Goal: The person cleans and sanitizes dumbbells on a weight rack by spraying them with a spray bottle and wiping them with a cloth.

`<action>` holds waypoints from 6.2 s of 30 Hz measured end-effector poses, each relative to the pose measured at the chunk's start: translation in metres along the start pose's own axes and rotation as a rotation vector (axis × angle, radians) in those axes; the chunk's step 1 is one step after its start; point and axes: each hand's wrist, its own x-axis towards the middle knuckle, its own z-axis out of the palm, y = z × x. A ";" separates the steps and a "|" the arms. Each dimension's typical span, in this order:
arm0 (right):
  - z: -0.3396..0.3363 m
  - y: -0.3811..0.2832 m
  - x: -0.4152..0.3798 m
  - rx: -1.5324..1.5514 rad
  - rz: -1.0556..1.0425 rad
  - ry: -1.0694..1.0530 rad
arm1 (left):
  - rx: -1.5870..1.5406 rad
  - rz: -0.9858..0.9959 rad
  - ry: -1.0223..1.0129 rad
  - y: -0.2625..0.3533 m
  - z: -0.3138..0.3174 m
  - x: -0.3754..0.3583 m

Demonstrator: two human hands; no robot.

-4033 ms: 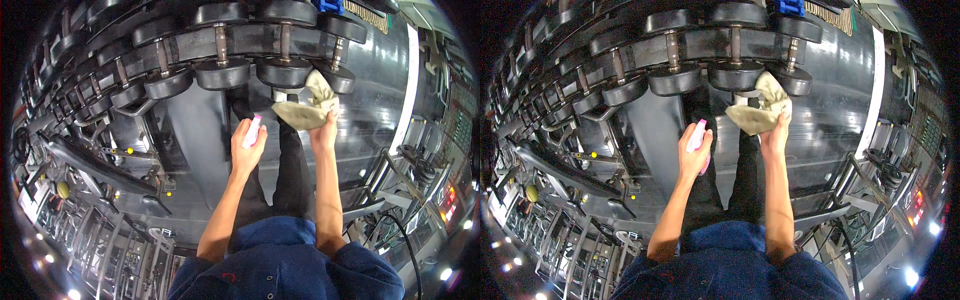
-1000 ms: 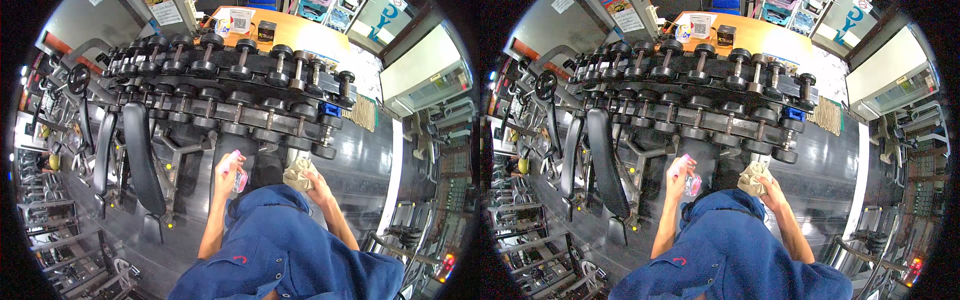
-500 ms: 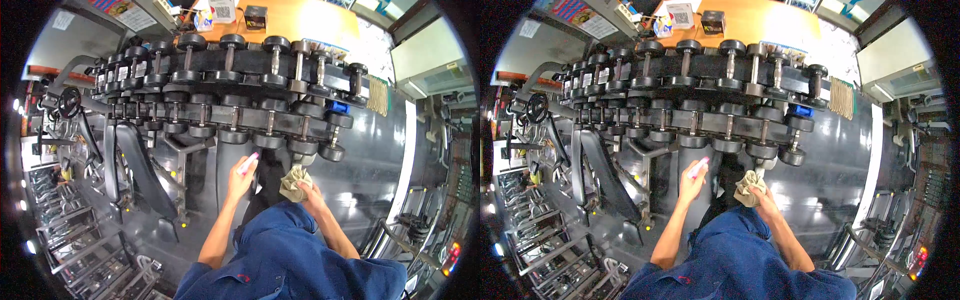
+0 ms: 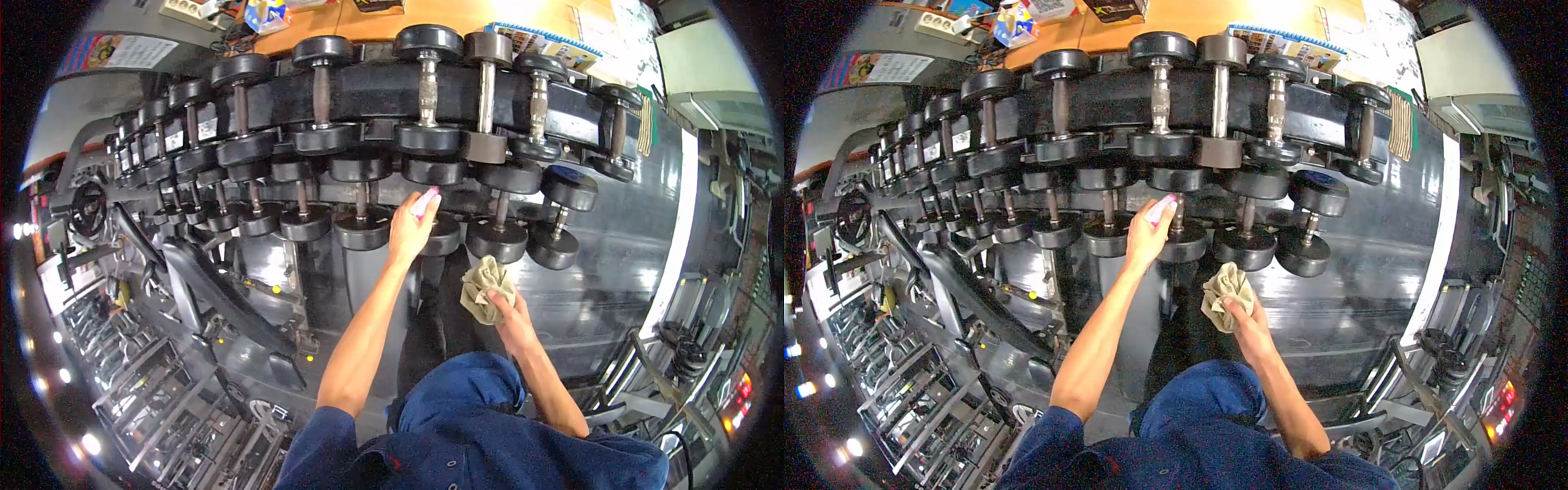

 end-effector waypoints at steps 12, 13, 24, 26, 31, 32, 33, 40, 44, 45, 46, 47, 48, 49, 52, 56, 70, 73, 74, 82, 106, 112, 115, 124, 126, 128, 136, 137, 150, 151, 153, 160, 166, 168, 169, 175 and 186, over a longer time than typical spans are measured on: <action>0.018 -0.009 0.026 -0.063 0.042 0.077 | 0.136 -0.057 0.132 -0.029 0.030 0.053; 0.023 -0.012 0.027 -0.074 0.057 0.087 | 0.143 -0.057 0.166 -0.034 0.028 0.055; 0.034 -0.005 0.055 -0.131 0.013 0.044 | 0.041 -0.059 0.032 -0.034 0.004 0.058; 0.039 -0.012 0.064 -0.136 -0.042 0.094 | -0.041 -0.102 0.007 -0.016 0.004 0.053; 0.051 -0.011 0.130 -0.378 -0.370 0.213 | -0.124 -0.006 0.022 -0.045 0.009 0.036; 0.064 -0.019 0.140 -0.544 -0.465 0.200 | -0.137 -0.063 0.004 -0.037 0.000 0.025; 0.077 -0.026 0.151 -0.711 -0.558 0.183 | -0.175 -0.102 0.014 -0.029 -0.007 0.014; 0.103 -0.028 0.267 -1.608 -1.163 0.013 | -0.223 -0.251 0.048 -0.038 -0.034 -0.056; 0.114 -0.040 0.277 -1.853 -1.155 -0.091 | -0.199 -0.287 0.025 -0.051 -0.042 -0.080; 0.114 -0.040 0.280 -1.901 -1.141 -0.103 | -0.205 -0.293 0.023 -0.053 -0.043 -0.084; 0.114 -0.041 0.284 -1.934 -1.174 -0.150 | -0.213 -0.296 0.021 -0.056 -0.042 -0.085; 0.118 -0.041 0.288 -1.965 -1.208 -0.198 | -0.228 -0.299 0.025 -0.055 -0.041 -0.085; 0.123 -0.040 0.293 -1.992 -1.242 -0.248 | -0.241 -0.302 0.029 -0.055 -0.039 -0.086; 0.130 -0.038 0.301 -2.043 -1.240 -0.277 | -0.251 -0.308 0.035 -0.054 -0.038 -0.087; 0.151 -0.016 0.337 -2.213 -1.270 -0.344 | -0.265 -0.293 0.051 -0.047 -0.036 -0.086; 0.180 0.012 0.381 -2.502 -1.373 -0.311 | -0.307 -0.311 0.033 -0.024 -0.037 -0.082; 0.101 -0.043 0.299 -1.918 -1.160 -0.038 | -0.337 -0.252 0.028 -0.022 -0.056 -0.088; 0.077 -0.041 0.289 -1.695 -1.178 0.289 | -0.355 -0.266 0.033 -0.028 -0.055 -0.094; 0.070 -0.039 0.290 -1.684 -1.198 0.303 | -0.348 -0.273 0.027 -0.028 -0.055 -0.095; 0.073 -0.028 0.334 -1.440 -1.011 0.356 | -0.312 -0.278 -0.026 -0.029 -0.038 -0.085; 0.091 -0.133 0.423 -1.811 -0.794 -0.147 | -0.326 -0.221 0.079 -0.026 -0.027 -0.089; 0.109 -0.124 0.404 -1.773 -0.823 -0.246 | -0.333 -0.213 0.080 -0.034 -0.024 -0.093; 0.118 -0.109 0.374 -1.737 -0.860 -0.281 | -0.375 -0.204 0.097 -0.027 -0.022 -0.091; 0.088 -0.056 0.229 -1.724 -1.116 -0.272 | -0.349 -0.200 0.086 -0.030 -0.028 -0.098; 0.058 -0.022 0.208 -1.569 -0.909 -0.121 | -0.308 -0.243 0.089 -0.033 -0.031 -0.105; 0.033 0.006 0.179 -1.337 -0.745 0.011 | -0.277 -0.264 0.095 -0.044 -0.030 -0.115; -0.033 0.072 0.079 -0.910 -0.509 0.177 | -0.071 -0.216 0.046 -0.139 0.016 -0.132; -0.040 0.077 0.069 -0.891 -0.498 0.187 | -0.022 -0.180 0.044 -0.151 0.024 -0.131; -0.097 0.172 -0.027 -0.695 -0.418 0.299 | -0.072 0.068 0.216 -0.204 0.059 -0.120; -0.094 0.180 -0.021 -0.638 -0.467 0.320 | -0.104 0.059 0.197 -0.214 0.058 -0.125; -0.084 0.190 0.001 -0.523 -0.561 0.360 | -0.166 0.036 0.163 -0.213 0.044 -0.142; 0.004 0.172 0.099 -0.860 -0.995 0.233 | -0.383 -0.144 0.180 -0.218 -0.002 -0.235; 0.015 0.168 0.200 -1.678 -1.247 0.152 | -0.424 -0.267 0.252 -0.237 -0.018 -0.283; 0.011 0.168 0.216 -1.724 -1.225 0.075 | -0.440 -0.283 0.261 -0.242 -0.022 -0.290; 0.008 0.168 0.222 -1.744 -1.245 0.021 | -0.451 -0.289 0.265 -0.244 -0.023 -0.290; 0.060 0.174 0.244 -2.186 -1.484 -0.118 | -0.513 -0.294 0.264 -0.254 -0.022 -0.284; 0.099 0.182 0.275 -2.470 -1.561 -0.213 | -0.468 -0.241 0.281 -0.241 -0.057 -0.272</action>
